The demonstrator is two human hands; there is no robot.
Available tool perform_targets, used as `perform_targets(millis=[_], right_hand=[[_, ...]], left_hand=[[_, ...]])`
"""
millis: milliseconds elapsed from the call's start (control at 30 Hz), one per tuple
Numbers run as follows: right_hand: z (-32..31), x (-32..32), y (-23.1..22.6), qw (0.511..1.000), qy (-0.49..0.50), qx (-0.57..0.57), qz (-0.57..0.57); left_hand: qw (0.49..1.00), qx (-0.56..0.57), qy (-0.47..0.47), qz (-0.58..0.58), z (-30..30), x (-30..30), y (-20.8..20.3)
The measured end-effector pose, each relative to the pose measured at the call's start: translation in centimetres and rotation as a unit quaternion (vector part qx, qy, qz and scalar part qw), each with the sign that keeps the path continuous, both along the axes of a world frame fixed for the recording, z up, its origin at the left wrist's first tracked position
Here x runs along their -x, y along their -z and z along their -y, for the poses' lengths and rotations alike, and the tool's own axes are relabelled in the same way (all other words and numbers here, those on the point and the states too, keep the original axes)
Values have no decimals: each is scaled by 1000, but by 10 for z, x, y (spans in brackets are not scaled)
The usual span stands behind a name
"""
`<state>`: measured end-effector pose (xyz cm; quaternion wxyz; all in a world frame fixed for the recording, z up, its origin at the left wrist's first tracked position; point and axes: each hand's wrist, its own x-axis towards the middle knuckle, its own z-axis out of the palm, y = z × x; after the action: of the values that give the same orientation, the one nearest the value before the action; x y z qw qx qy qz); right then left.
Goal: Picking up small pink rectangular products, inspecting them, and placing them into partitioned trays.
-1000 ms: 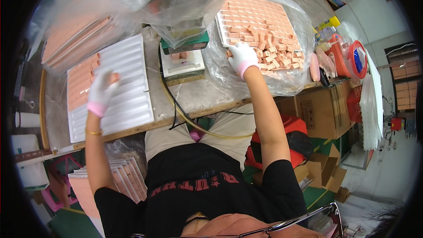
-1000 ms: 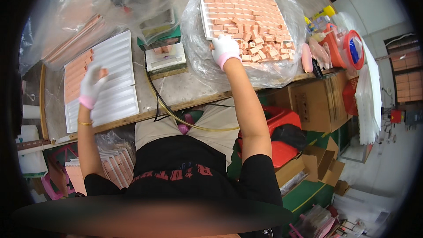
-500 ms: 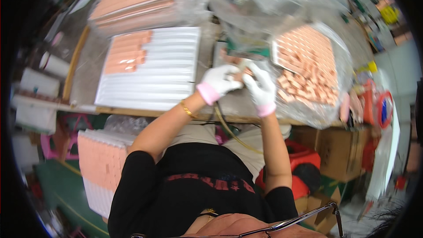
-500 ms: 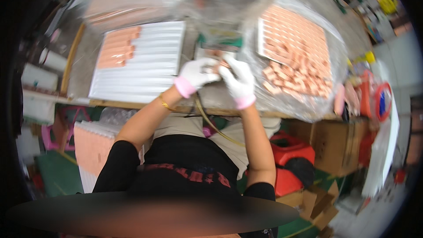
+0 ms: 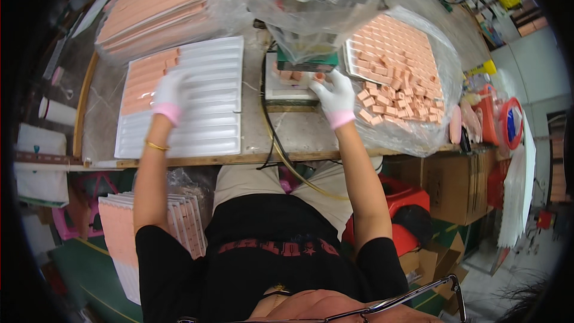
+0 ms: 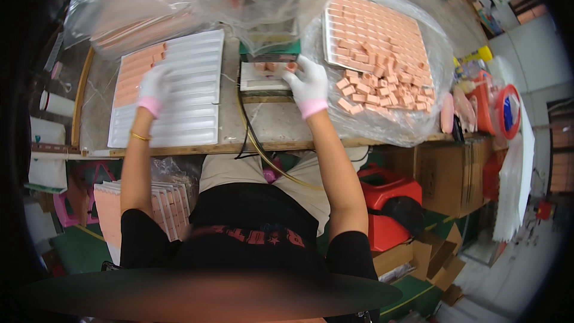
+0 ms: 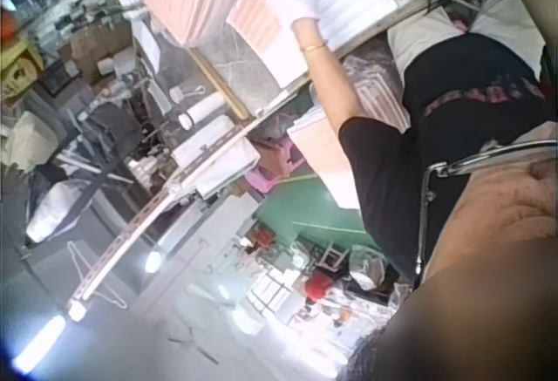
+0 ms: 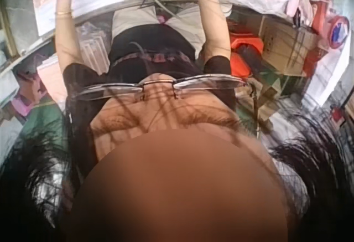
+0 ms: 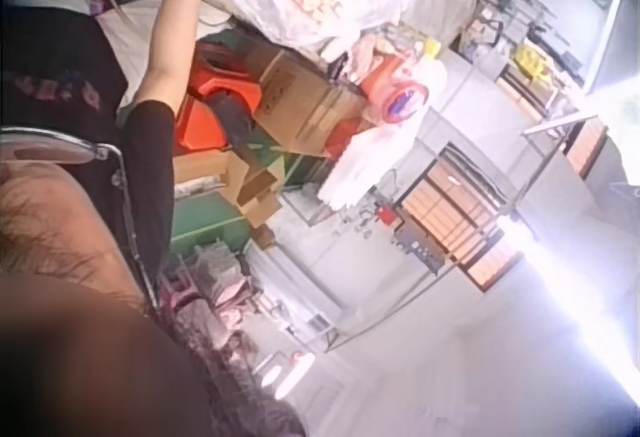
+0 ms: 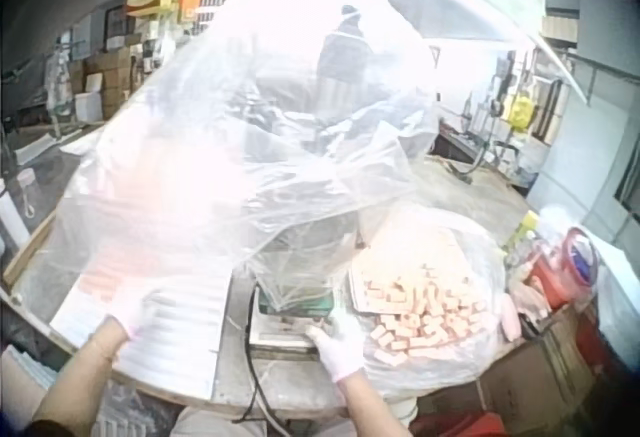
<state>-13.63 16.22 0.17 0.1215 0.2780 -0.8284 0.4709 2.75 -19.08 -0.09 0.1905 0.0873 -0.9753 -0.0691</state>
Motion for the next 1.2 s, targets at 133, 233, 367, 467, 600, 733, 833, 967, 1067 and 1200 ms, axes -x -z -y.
perform_targets(millis=[133, 233, 367, 467, 600, 733, 833, 967, 1067, 1200], right_hand=[[20, 16, 24, 998, 3, -13, -58], [27, 11, 36, 990, 15, 13, -139], [-19, 23, 0, 989, 26, -144, -36], [-81, 39, -11, 904, 99, -417, 3], [-99, 50, -1, 870, 53, -490, -17], [-84, 43, -15, 856, 58, -511, -62], [-64, 11, -35, 978, -63, -172, 102], [-21, -31, -33, 966, -240, -99, -10], [-15, -39, -35, 959, -224, -170, -42], [-15, -45, -45, 951, -203, -233, 14]], left_hand=[[982, 63, -100, 148, 45, -9, 2], [982, 61, -71, 162, 54, -18, 0], [992, 59, -26, 111, 62, -22, -1], [995, 19, 6, 98, 65, -22, 3], [999, 36, 10, 38, 28, -4, -5], [989, -71, 107, -73, -55, 17, -8], [891, -421, 171, -12, -124, 25, -9], [905, -379, 190, 41, -179, 42, -19], [939, -269, 214, 3, -185, 49, -18], [927, -310, 211, -12, -197, 45, -18]])
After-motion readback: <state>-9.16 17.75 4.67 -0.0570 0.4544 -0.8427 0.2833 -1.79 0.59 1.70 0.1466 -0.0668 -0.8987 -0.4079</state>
